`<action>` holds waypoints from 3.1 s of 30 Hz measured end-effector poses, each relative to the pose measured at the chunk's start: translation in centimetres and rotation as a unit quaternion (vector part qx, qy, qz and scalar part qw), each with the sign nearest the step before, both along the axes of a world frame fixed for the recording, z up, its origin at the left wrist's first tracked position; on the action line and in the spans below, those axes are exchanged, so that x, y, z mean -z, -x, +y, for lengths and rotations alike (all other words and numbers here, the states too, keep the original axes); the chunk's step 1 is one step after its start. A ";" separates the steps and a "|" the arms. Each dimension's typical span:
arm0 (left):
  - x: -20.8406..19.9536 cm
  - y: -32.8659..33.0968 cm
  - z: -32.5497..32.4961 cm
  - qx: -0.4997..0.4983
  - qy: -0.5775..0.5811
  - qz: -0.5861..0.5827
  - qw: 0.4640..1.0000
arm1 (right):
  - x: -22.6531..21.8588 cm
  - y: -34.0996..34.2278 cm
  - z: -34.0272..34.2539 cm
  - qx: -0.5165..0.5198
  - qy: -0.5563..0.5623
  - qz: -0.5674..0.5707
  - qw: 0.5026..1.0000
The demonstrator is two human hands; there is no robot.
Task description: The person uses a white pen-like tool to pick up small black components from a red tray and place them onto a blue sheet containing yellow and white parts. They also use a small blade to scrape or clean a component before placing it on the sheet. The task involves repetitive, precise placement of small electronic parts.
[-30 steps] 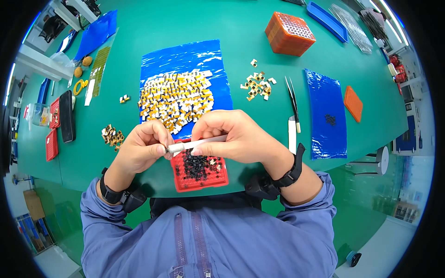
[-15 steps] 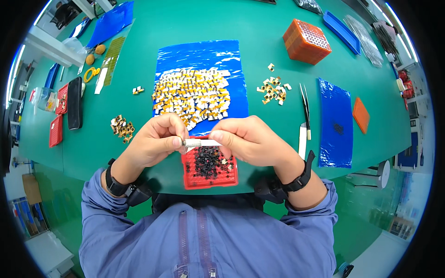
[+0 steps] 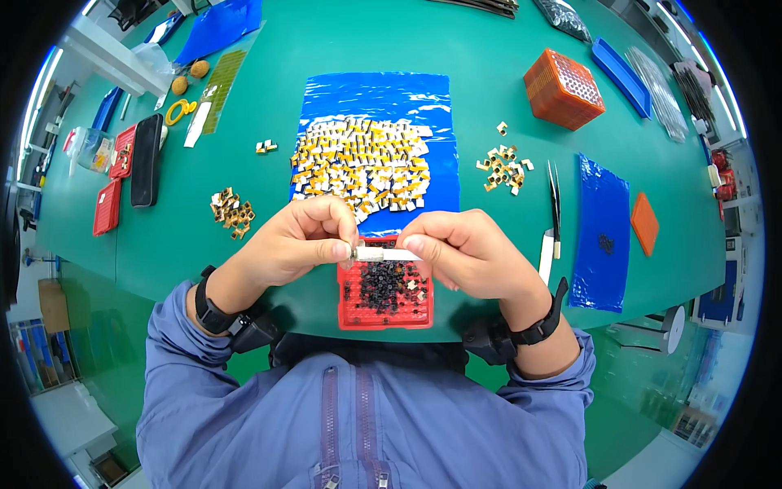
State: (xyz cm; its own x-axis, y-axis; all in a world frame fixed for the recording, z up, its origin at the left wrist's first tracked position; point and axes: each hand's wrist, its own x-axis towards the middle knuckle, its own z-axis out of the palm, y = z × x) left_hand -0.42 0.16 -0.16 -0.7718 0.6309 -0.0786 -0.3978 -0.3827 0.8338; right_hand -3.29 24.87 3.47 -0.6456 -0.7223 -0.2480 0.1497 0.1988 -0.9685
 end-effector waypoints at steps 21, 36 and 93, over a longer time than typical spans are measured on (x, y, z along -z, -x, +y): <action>-0.3 -0.1 0.1 0.010 0.042 0.046 0.998 | 0.8 -0.3 -0.5 0.020 0.072 0.051 0.996; -1.1 -0.6 -0.1 0.004 0.176 0.149 0.973 | 0.4 0.8 1.0 0.086 -0.049 0.254 0.962; -2.0 -0.8 0.1 -0.061 0.230 0.433 0.869 | 1.1 1.4 1.0 0.053 -0.056 0.334 0.939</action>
